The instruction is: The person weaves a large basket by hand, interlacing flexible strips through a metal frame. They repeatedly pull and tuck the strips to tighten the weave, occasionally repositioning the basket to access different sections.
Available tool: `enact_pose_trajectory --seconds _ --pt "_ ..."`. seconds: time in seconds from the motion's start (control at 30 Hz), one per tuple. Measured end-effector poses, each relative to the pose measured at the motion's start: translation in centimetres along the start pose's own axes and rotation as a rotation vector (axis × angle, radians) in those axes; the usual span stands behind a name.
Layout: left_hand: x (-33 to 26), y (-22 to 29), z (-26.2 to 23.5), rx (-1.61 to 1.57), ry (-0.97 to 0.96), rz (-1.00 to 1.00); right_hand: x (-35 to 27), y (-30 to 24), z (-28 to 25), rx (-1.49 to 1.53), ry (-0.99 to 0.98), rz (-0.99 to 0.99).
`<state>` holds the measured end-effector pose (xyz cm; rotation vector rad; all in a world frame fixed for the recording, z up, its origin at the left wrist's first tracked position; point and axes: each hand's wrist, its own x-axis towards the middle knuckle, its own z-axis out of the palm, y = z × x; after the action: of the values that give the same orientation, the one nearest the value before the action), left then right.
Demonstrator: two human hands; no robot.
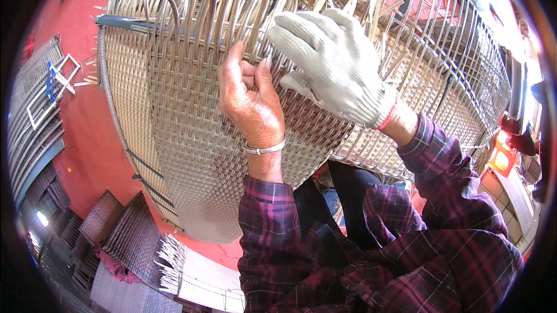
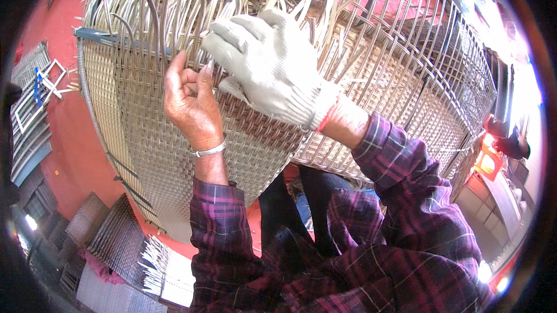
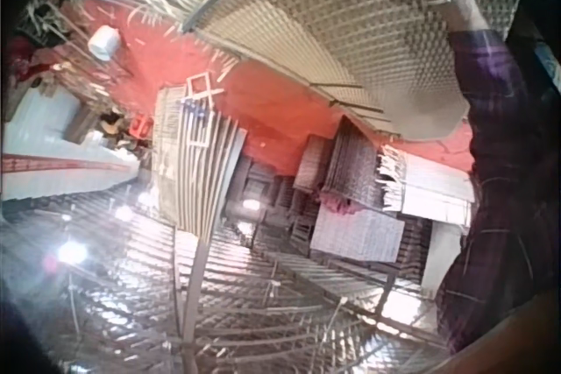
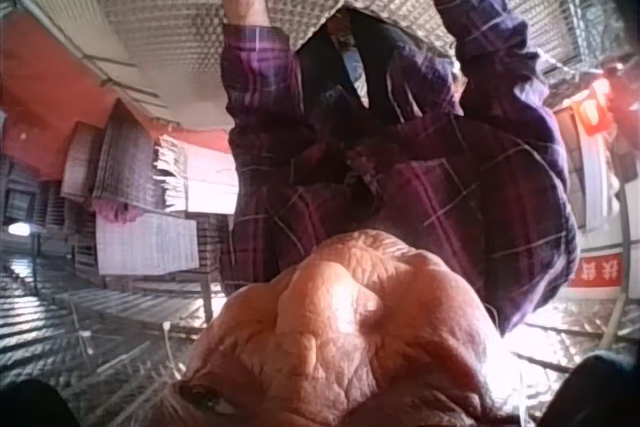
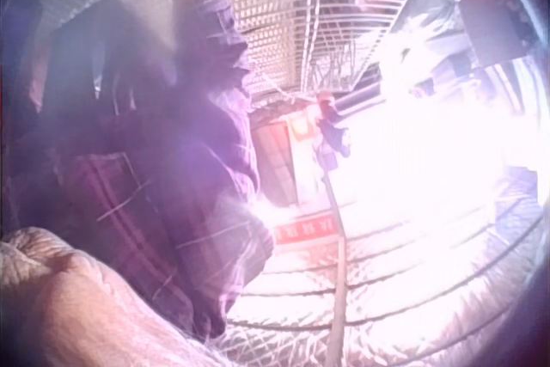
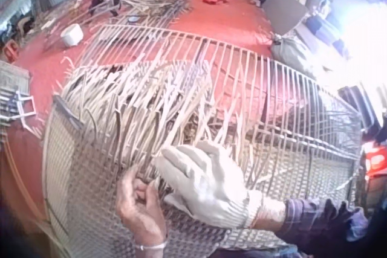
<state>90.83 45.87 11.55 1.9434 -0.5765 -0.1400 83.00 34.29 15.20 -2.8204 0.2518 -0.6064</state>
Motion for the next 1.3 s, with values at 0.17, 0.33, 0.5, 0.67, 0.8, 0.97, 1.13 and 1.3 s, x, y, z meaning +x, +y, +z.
enact_pose_trajectory --seconds 0.17,0.33,0.5,0.67,0.8,0.97,1.13,1.3 --pt "0.1 -0.5 -0.1 0.275 -0.012 0.293 0.6 -0.8 0.3 0.128 -0.139 -0.095" --pt "-0.4 -0.5 -2.7 -0.092 -0.179 0.011 0.9 0.9 2.6 0.069 -0.138 0.083" --pt "1.3 -0.1 -3.5 0.023 0.015 0.078 1.1 1.4 2.1 0.022 0.111 0.025" --pt "4.6 -0.2 -1.8 0.414 -0.027 0.421 4.2 2.1 0.2 0.142 0.313 -0.23" --pt "6.1 -0.4 -1.1 0.309 -0.007 0.508 5.2 0.7 0.4 0.231 0.607 -0.136" --pt "4.9 -0.1 -2.1 -0.135 0.03 0.0 3.1 -0.4 1.8 0.308 0.084 -0.108" --pt "4.6 0.0 -4.0 -0.412 -0.068 -0.185 4.1 1.9 5.4 0.161 0.006 0.1" --pt "4.7 0.7 -5.7 -0.027 -0.142 -0.149 4.9 3.3 6.0 0.419 -0.235 0.334"
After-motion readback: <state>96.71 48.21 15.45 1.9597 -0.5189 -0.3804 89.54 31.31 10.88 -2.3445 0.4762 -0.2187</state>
